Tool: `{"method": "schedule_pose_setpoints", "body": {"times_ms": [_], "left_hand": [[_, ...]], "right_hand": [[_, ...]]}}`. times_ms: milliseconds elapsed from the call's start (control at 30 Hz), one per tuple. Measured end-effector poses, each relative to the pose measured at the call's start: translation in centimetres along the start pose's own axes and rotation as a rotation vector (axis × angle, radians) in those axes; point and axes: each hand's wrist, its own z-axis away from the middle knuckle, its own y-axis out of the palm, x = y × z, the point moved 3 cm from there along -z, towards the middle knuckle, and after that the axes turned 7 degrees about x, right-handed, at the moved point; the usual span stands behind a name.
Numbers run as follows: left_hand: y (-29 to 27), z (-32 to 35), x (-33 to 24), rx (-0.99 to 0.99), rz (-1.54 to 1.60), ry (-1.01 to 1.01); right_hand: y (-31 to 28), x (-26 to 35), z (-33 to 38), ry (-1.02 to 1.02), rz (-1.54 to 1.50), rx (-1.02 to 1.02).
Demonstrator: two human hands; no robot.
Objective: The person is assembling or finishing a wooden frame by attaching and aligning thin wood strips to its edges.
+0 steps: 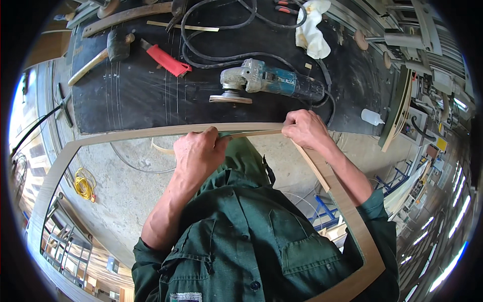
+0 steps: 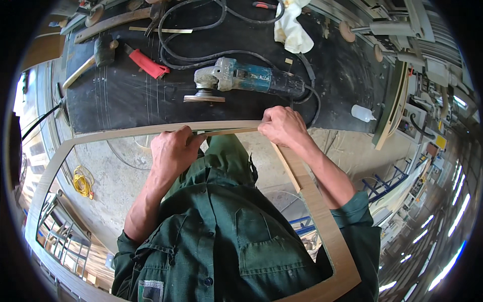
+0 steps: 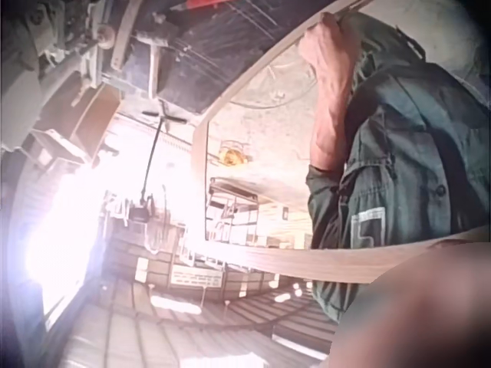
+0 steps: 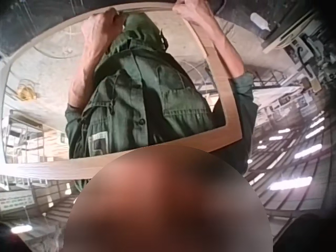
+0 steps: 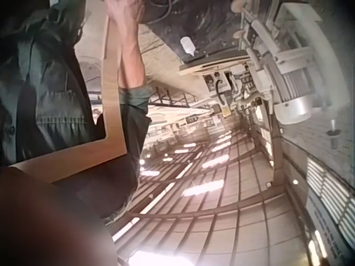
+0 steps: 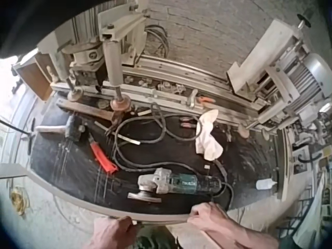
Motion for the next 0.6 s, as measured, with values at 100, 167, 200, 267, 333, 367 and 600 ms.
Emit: {"method": "schedule_pose_setpoints", "body": {"times_ms": [100,167,200,267,333,367,600], "left_hand": [[-0.3,-0.4,0.0,-0.004,0.032,-0.004],[-0.2,-0.6,0.1,0.052,0.003,-0.04],[-0.3,-0.7,0.0,0.054,0.001,-0.04],[-0.4,-0.8,0.0,0.063,-0.005,-0.049],[-0.5,-0.9,-0.1,0.076,-0.004,-0.057],[-0.5,-1.0,0.0,0.088,-0.001,-0.066],[-0.1,-1.3,0.4,0.065,0.009,-0.042]], "right_hand": [[0.1,-0.1,-0.2,-0.013,0.005,-0.001],[0.1,-0.1,-0.2,-0.016,0.005,-0.001],[0.1,-0.1,-0.2,-0.012,0.009,-0.002],[-0.1,0.1,-0.1,-0.007,0.009,-0.002],[-0.1,0.2,0.0,0.009,0.012,0.01],[0.0,0.2,0.0,0.01,0.009,0.011],[-0.1,0.1,-0.1,0.002,0.001,0.021]]}}
